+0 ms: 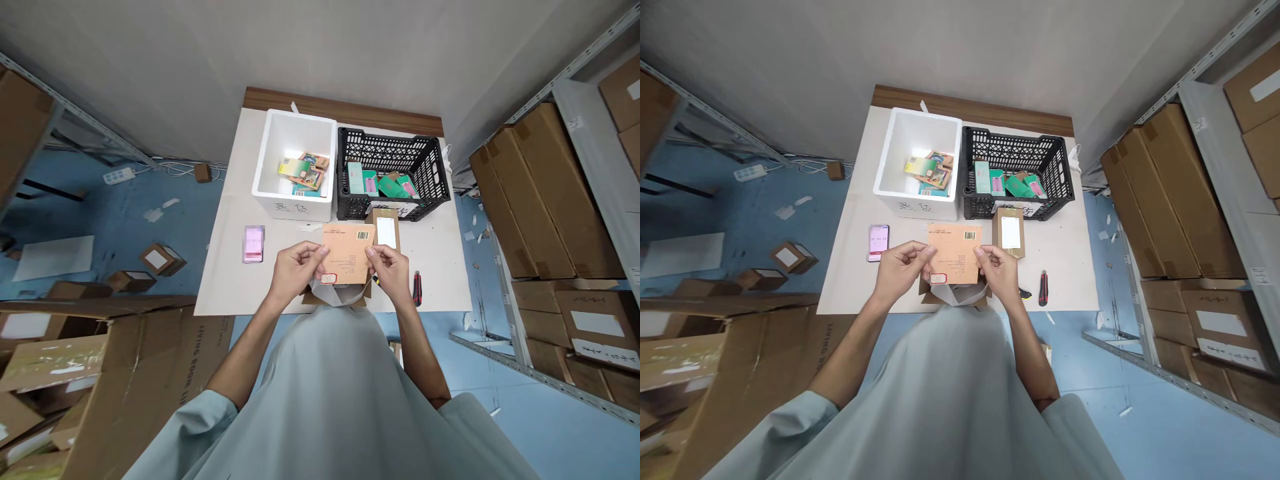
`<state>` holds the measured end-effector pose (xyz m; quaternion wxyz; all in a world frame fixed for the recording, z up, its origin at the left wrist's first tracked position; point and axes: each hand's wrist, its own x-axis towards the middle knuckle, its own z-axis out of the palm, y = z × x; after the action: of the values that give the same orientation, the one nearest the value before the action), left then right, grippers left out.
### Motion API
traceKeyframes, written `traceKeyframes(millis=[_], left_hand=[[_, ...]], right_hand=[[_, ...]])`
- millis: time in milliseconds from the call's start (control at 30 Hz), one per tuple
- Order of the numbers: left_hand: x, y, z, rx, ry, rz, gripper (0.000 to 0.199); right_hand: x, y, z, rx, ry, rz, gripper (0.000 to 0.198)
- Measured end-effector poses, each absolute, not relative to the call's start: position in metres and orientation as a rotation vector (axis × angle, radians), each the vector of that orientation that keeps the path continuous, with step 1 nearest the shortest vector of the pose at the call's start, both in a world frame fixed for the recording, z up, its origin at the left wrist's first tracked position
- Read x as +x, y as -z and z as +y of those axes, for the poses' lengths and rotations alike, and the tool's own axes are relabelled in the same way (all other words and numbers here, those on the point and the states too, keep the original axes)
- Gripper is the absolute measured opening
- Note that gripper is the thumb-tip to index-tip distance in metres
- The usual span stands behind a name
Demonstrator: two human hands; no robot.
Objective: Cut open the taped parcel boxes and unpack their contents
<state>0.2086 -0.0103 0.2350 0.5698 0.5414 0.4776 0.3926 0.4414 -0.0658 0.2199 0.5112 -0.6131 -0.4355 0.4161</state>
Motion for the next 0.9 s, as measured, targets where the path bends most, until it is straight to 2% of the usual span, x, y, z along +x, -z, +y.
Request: traceKeyframes(millis=[167,267,367,500,633,767,900], left_hand=[[0.208,-0.231,-0.01,1.263,-0.918,1.135,0.054],[0.205,-0.219,-0.015,1.231,-0.92,1.153,0.063],[0.198,-0.2,-0.026,1.178,-0.885,1.201,0.074],[0.187,-0.173,-0.046,1.037,-0.825,1.262,0.072],[0.179,-0.159,-0.049,0.969,-0.863,1.3,0.085],[0.176,-0.176,-0.012,1.096,-0.989,1.364,0.083],[0.176,-0.226,0.041,1.29,-1.334,1.282,0.071]], right_hand=[[0.439,-0.217,-0.066,-1.498,-1.042,-1.011,0.056],[0.439,-0.211,-0.073,-1.518,-1.074,-1.016,0.055],[0.435,-0.194,-0.085,-1.529,-1.117,-1.024,0.061],[0.423,-0.162,-0.103,-1.54,-1.18,-0.975,0.061],[0.411,-0.142,-0.102,-1.49,-1.28,-0.924,0.067],[0.406,-0.158,-0.053,-1.438,-1.23,-1.018,0.072],[0.404,-0.194,0.027,-1.294,-1.015,-1.263,0.087]])
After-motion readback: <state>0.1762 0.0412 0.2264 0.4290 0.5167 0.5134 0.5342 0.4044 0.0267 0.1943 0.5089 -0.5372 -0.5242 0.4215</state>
